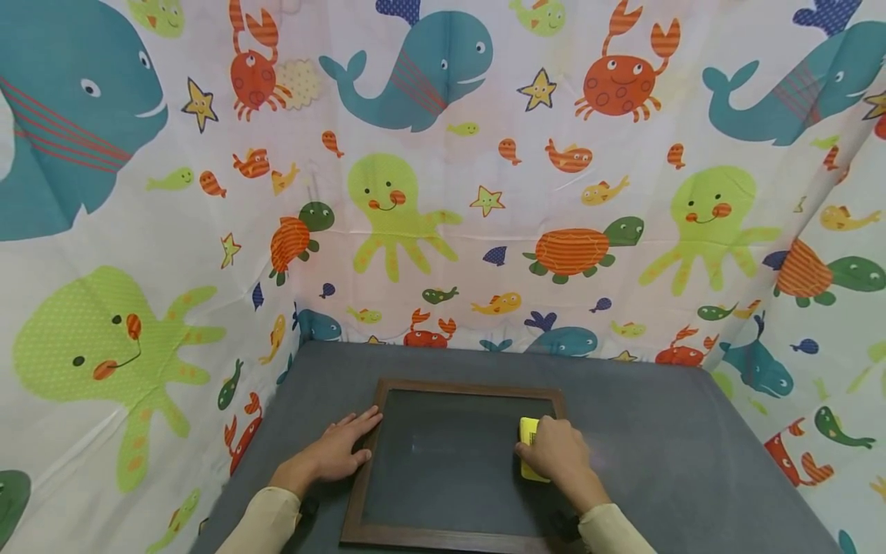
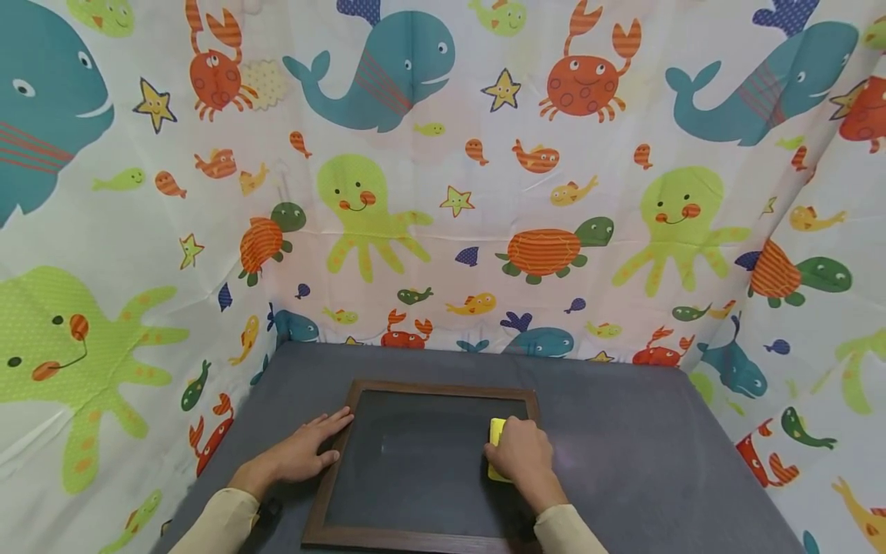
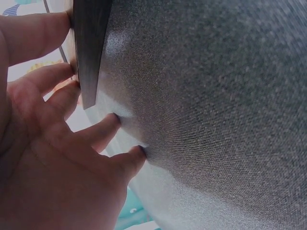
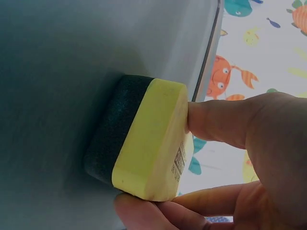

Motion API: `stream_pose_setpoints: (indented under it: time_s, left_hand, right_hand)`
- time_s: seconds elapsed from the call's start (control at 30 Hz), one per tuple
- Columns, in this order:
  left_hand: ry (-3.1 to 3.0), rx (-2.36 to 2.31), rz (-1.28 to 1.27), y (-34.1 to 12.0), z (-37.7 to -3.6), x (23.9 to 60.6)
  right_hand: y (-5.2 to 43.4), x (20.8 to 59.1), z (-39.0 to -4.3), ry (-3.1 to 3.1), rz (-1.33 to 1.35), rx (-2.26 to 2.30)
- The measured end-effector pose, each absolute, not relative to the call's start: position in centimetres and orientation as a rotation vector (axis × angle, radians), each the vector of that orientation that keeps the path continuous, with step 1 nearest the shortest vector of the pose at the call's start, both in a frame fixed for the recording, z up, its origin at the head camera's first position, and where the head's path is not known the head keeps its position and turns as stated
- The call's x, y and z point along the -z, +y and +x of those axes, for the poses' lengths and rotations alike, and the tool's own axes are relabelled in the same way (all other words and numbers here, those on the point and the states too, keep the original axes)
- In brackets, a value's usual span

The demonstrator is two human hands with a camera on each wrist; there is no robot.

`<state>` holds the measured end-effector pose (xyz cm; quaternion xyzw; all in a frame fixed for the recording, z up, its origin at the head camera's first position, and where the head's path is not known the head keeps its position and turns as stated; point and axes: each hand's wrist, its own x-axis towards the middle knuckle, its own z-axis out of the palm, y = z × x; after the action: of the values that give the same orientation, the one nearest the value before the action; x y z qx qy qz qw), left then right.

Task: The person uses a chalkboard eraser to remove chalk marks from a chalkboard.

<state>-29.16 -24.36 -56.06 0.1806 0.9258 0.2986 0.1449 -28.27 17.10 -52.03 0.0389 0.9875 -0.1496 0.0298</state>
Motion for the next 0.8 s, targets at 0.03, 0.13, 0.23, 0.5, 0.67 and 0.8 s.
stream_pose_setpoints:
  time_s: [0.03, 0.13, 0.23, 0.5, 0.67, 0.8]
  left_hand:
    - [2.666, -0.862, 0.516, -24.3, -29.2, 56.1]
    - [2.662, -0.869, 0.504, -24.3, -29.1, 56.0]
    - [2.661, -0.873, 0.504, -24.3, -29.1, 56.1]
    - [2.659, -0.876, 0.526, -24.4, -29.2, 56.3]
    - [2.667, -0.885, 0.535, -24.5, -29.2, 56.3]
    - [2.662, -0.884, 0.531, -24.4, -29.2, 56.2]
  right_hand:
    - [16.9, 52.0, -28.3, 3.048, 0.11, 0.461]
    - [16.1, 52.0, -28.3, 3.064, 0.081, 0.462]
    - [15.3, 52.1, -28.2, 3.089, 0.049, 0.47]
    - [12.6, 52.0, -28.2, 3.106, -0.002, 0.497]
    - [10.7, 51.8, -28.4, 3.095, -0.031, 0.528]
    - [9.3, 51.9, -28.9, 3.082, -0.053, 0.526]
